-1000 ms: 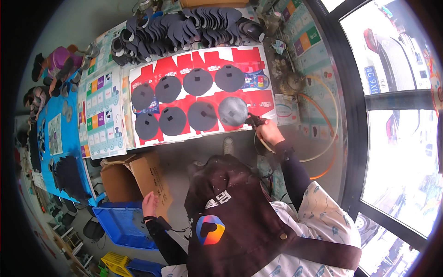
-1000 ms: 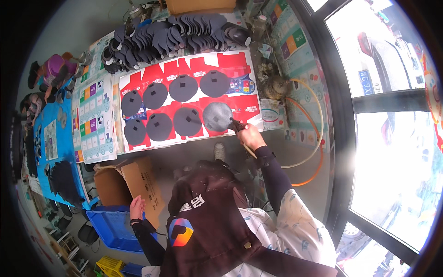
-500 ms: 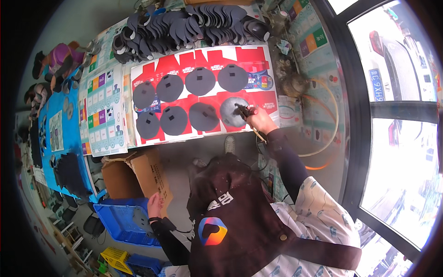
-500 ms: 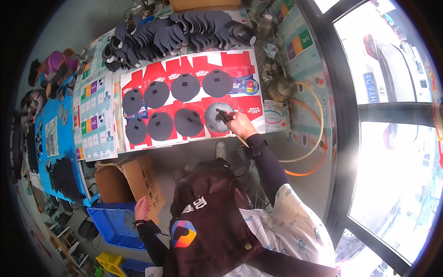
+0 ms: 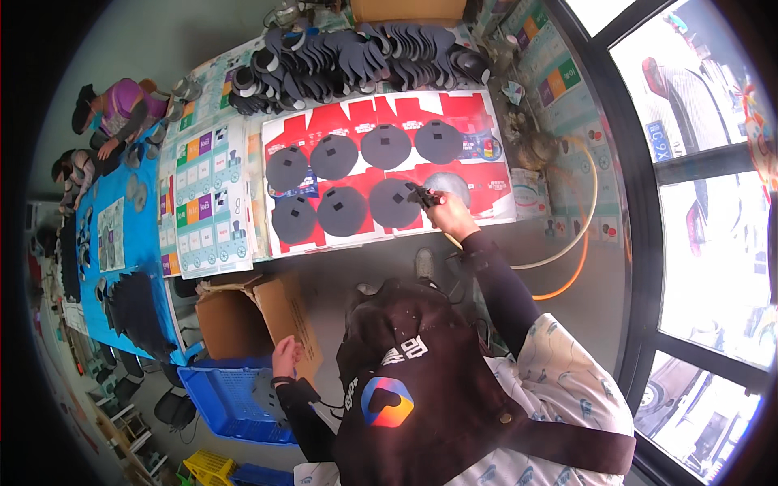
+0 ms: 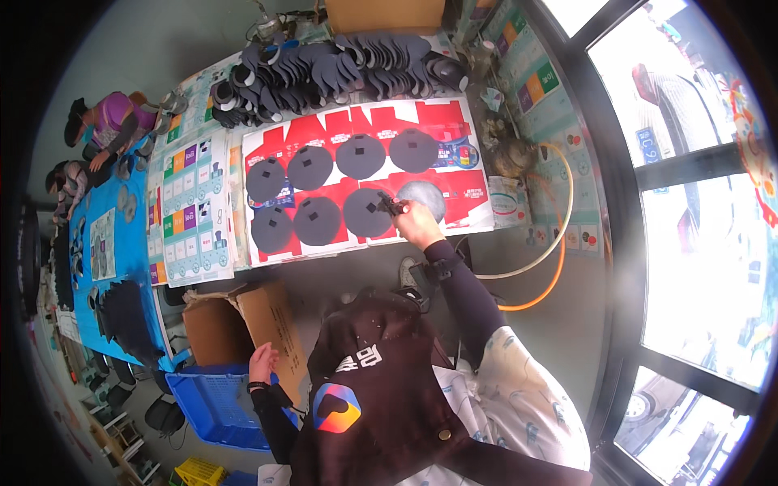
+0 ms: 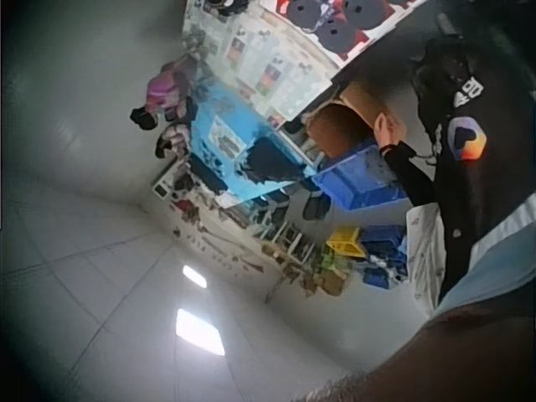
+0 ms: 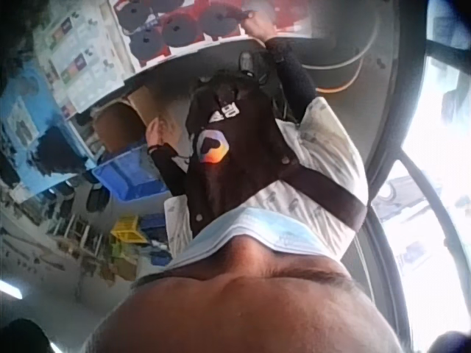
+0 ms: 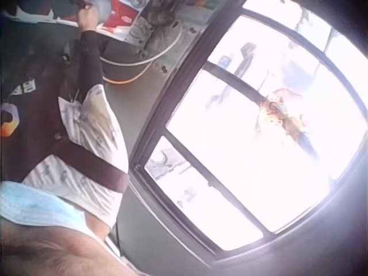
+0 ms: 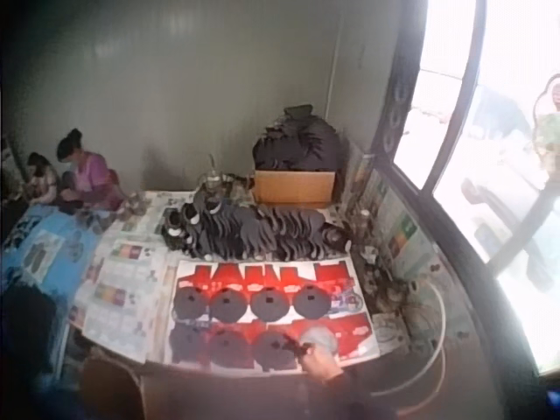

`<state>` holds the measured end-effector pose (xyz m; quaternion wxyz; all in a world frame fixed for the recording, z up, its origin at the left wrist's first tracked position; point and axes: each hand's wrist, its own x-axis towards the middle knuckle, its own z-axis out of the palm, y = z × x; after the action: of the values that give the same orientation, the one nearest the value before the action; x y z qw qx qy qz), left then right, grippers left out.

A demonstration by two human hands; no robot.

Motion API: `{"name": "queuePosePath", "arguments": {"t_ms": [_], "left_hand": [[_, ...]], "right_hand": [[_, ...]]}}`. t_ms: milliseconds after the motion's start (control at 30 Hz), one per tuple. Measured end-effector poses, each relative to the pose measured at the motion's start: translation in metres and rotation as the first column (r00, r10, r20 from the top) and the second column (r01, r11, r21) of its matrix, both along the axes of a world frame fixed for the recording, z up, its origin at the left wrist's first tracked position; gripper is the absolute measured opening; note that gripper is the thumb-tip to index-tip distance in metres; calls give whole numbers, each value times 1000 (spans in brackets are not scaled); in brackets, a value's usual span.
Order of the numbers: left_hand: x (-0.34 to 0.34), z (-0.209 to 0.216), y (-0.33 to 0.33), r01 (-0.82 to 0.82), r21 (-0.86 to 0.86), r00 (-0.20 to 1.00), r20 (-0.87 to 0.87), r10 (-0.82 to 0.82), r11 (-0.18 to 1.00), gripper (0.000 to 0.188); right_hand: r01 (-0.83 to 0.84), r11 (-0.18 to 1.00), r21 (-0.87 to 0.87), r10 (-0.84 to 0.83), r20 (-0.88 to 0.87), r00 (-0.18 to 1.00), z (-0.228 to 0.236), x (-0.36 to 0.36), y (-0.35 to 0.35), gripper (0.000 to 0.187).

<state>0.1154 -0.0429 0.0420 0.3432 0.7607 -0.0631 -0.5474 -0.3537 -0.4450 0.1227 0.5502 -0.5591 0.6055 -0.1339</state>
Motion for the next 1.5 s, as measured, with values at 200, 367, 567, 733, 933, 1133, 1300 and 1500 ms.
{"name": "queuePosePath", "arguments": {"t_ms": [200, 367, 567, 733, 933, 1133, 1300, 1500], "left_hand": [[45, -15, 40, 5, -33, 1000, 7, -5, 999, 29], [61, -31, 77, -101, 6, 993, -62, 101, 995, 25], [65, -44, 87, -156, 58, 981, -104, 161, 986, 31], [66, -42, 67, -131, 0, 984, -119, 130, 991, 32], [70, -42, 46, -62, 31, 993, -97, 65, 998, 30], [74, -40, 29, -69, 25, 995, -75, 70, 997, 32], [69, -41, 29, -58, 13, 994, -94, 59, 998, 31], [67, -42, 40, -64, 48, 994, -84, 68, 997, 29]], "right_hand": [[-202, 919, -338, 132, -218, 967, -35, 26, 5, 18], [-437, 817, -376, 309, -355, 882, -6, 21, 11, 21], [-220, 844, -489, 36, -357, 933, 2, 28, 0, 25], [-177, 891, -418, -1, -393, 920, 4, 13, 27, 22], [46, 936, -348, -145, -263, 954, -3, 29, 23, 27], [84, 963, -257, -174, -353, 919, -3, 22, 39, 31], [83, 987, -135, -101, -129, 986, -5, 47, 36, 32], [-237, 890, -390, 40, -450, 892, -18, 28, 30, 22]]}}
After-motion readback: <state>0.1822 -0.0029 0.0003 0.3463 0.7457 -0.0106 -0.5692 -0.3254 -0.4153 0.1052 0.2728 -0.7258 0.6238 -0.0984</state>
